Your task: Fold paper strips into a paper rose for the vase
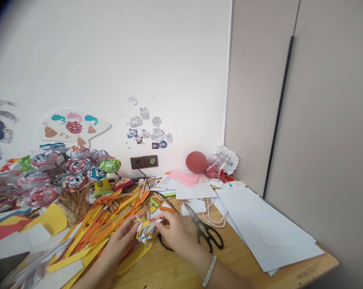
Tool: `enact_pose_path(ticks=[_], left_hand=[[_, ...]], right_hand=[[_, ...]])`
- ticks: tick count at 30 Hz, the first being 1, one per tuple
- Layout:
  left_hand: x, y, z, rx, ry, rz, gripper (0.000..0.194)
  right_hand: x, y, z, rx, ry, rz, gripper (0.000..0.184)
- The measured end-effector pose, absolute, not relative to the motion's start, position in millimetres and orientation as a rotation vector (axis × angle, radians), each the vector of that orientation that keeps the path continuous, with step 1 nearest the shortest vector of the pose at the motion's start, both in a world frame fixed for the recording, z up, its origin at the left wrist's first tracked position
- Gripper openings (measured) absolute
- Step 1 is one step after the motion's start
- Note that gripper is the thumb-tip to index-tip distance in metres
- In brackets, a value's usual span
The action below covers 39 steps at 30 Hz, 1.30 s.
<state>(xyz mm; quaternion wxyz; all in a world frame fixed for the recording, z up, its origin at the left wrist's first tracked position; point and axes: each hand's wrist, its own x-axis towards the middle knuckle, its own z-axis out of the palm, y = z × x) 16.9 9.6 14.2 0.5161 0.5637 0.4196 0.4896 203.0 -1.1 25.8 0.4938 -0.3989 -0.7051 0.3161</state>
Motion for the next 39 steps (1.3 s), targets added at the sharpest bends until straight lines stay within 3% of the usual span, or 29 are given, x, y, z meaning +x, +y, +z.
enact_pose_path(ticks=[5,10,16,21,32,39], left_hand=[[15,0,20,1.804,1.141,1.324,0.052],[17,-3,12,2.099,1.194,1.26,0.055],[12,1,6,2.387,1.282,1.292,0.043],[12,-2,8,2.636,1.255,1.32,0.04],[21,-11,6,2.682,1.257,1.275,0.054],[19,-18,19,2.747,1.246,1.399,0.045]], right_hand=[[205,-9,36,-1.043,-1.709,0.586,0.011],[202,-8,32,-0.991,-1.728,0.548,0.012],[198,-10,29,-0.931,-1.716,0.492,0.02],[201,-13,37,-0.897,-1.694,0.531,0.015],[195,-10,32,-0.965,-1.636,0.468,0.014],[198,-13,35,-0.862,-1.699,0.256,0.014]])
